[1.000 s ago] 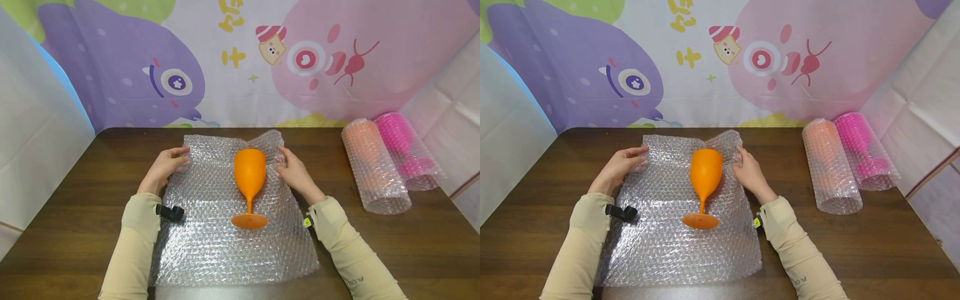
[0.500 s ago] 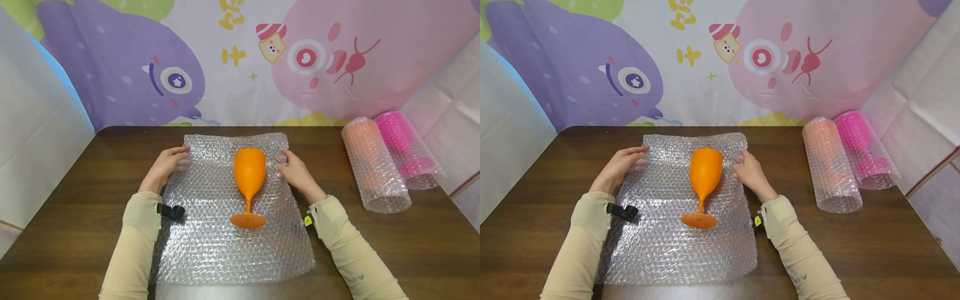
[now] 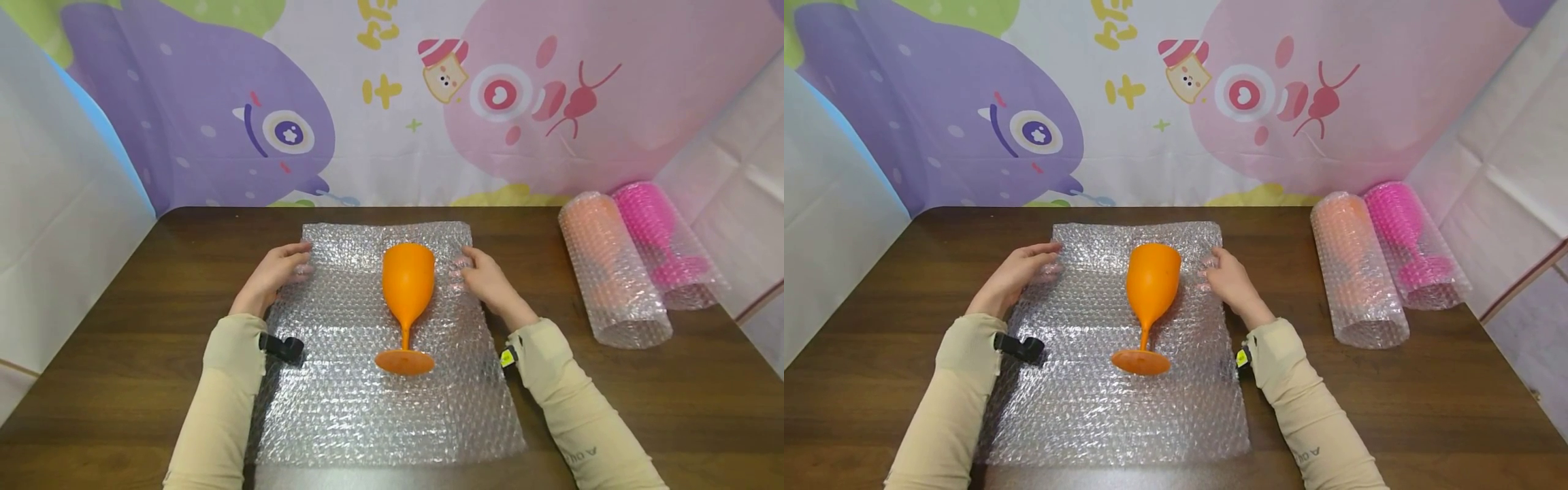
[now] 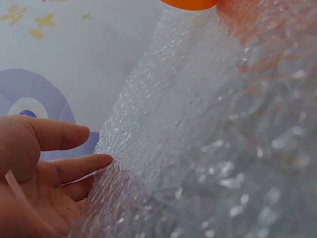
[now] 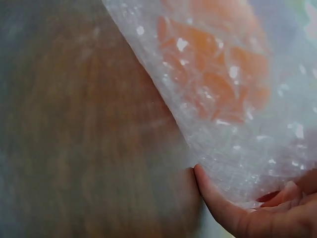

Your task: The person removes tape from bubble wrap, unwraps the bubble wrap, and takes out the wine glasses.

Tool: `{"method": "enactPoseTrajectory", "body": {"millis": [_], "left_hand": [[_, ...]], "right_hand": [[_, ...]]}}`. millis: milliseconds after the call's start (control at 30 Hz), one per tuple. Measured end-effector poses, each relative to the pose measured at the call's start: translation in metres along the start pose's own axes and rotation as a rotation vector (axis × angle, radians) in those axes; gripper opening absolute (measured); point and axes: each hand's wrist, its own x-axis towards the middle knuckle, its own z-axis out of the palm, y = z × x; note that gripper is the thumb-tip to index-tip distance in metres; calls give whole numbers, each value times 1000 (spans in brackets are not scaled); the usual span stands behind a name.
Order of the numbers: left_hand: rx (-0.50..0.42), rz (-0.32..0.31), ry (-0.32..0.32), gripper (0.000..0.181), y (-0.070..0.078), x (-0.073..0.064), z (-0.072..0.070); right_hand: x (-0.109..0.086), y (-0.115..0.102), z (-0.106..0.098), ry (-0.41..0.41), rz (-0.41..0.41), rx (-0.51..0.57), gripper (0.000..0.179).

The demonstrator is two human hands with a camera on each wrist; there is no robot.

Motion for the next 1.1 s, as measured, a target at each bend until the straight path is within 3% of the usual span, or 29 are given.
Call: {"method": "enactPoseTrajectory", "body": {"millis": [100, 200, 500, 833, 1100], "left_hand": [[6, -28, -8, 51, 0, -1, 0], [15, -12, -15, 51, -1, 1, 1], [66, 63, -13, 50, -1, 4, 1], [124, 33, -23, 52, -1, -2, 0], [182, 22, -48, 55, -4, -2, 0]], "right_hand": [[0, 0, 0, -14, -8, 34, 60], [0, 0, -2, -20, -16, 33, 60], [-1, 2, -9, 9, -54, -134, 60], [0, 1, -12, 29, -45, -280, 55], [6, 5, -14, 29, -46, -324, 51]]}}
